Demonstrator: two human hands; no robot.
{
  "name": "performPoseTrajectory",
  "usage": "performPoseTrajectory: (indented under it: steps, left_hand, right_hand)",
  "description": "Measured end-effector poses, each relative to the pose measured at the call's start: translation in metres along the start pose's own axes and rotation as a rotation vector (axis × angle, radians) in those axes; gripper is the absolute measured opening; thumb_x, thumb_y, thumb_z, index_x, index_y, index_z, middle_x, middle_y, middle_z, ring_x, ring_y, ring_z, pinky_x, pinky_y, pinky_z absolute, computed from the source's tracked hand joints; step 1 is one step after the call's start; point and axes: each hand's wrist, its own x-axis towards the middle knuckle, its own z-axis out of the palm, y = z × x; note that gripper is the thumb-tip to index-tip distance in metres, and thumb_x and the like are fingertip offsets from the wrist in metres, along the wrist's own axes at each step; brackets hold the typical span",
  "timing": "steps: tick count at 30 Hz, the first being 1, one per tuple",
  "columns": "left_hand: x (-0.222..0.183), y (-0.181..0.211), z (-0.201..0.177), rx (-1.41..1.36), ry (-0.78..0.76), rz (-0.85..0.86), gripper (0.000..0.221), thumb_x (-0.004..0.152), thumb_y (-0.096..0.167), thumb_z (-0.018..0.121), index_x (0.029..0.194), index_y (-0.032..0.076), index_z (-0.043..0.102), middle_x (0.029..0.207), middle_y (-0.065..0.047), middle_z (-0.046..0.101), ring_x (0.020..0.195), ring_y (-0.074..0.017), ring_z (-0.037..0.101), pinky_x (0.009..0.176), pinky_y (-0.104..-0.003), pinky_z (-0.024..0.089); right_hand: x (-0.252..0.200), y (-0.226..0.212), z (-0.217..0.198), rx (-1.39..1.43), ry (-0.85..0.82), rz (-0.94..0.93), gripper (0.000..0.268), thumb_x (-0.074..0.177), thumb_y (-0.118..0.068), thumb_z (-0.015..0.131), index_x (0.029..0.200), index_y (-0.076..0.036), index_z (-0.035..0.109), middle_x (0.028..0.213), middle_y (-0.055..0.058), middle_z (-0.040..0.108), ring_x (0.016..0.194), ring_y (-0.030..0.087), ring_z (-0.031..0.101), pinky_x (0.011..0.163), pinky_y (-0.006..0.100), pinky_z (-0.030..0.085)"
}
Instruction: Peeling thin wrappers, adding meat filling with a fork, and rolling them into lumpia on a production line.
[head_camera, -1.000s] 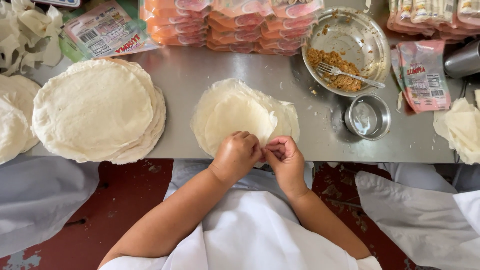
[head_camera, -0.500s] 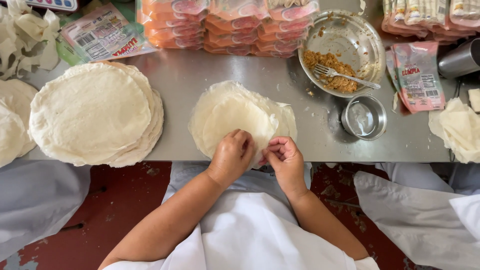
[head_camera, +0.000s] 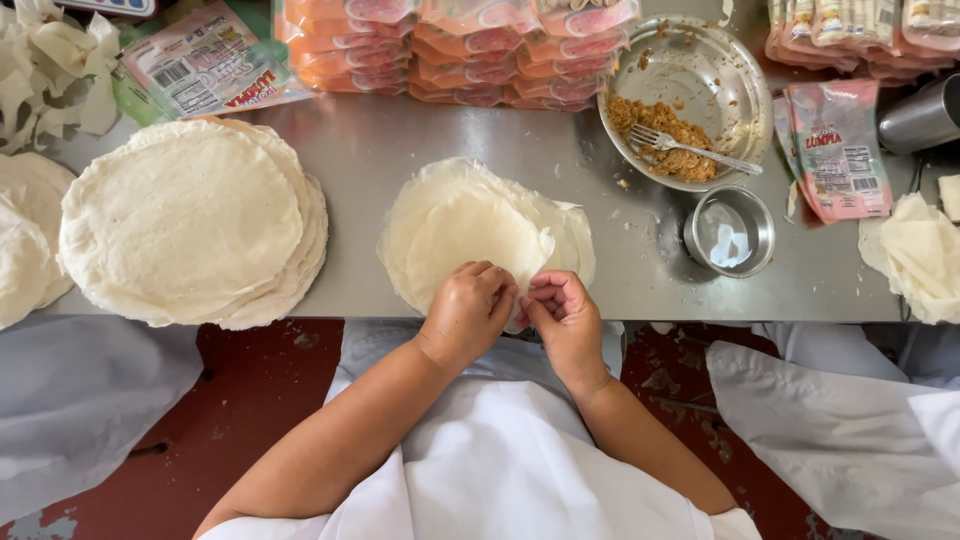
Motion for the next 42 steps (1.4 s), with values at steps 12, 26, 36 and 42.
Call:
performPoseTrajectory:
  steps: [12, 26, 36, 42]
  left_hand:
    - [0.008, -0.009, -0.008, -0.016, -0.096, 0.052, 0.023, 0.088, 0.011, 0.076, 0.11, 0.006, 0.073, 0.084, -0.009, 0.071, 0.082, -0.031, 0.073, 0.074, -0.039, 0.063]
    - [0.009, 0.003, -0.028, -0.112, 0.039, -0.006, 0.013, 0.095, 0.011, 0.07, 0.098, 0.002, 0.079, 0.086, -0.01, 0.069, 0.073, -0.0268, 0.072, 0.068, -0.033, 0.06]
    - [0.018, -0.023, -0.022, -0.043, -0.069, -0.024, 0.018, 0.084, 0.009, 0.074, 0.102, 0.009, 0.076, 0.088, -0.012, 0.072, 0.085, -0.036, 0.074, 0.076, -0.042, 0.061]
    - [0.019, 0.012, -0.041, -0.04, -0.1, 0.077, 0.026, 0.087, 0.004, 0.065, 0.108, 0.007, 0.08, 0.08, -0.017, 0.07, 0.076, -0.0391, 0.072, 0.07, -0.043, 0.06]
  right_hand:
    - [0.004, -0.002, -0.006, -0.127, 0.001, -0.075, 0.024, 0.086, 0.016, 0.064, 0.097, 0.002, 0.08, 0.072, 0.013, 0.066, 0.053, 0.018, 0.07, 0.05, 0.03, 0.057]
    - [0.01, -0.004, -0.021, -0.229, 0.035, -0.098, 0.021, 0.098, -0.003, 0.069, 0.119, -0.003, 0.063, 0.086, 0.005, 0.064, 0.075, 0.01, 0.057, 0.07, 0.026, 0.053]
    - [-0.001, -0.018, -0.023, -0.216, 0.091, -0.028, 0.014, 0.096, -0.007, 0.062, 0.097, -0.007, 0.076, 0.075, 0.009, 0.071, 0.049, 0.013, 0.056, 0.048, 0.027, 0.052]
    - [0.018, -0.041, -0.032, -0.722, -0.147, -0.342, 0.06, 0.068, -0.013, 0.087, 0.125, -0.01, 0.065, 0.121, 0.012, 0.063, 0.114, 0.034, 0.063, 0.099, 0.046, 0.053]
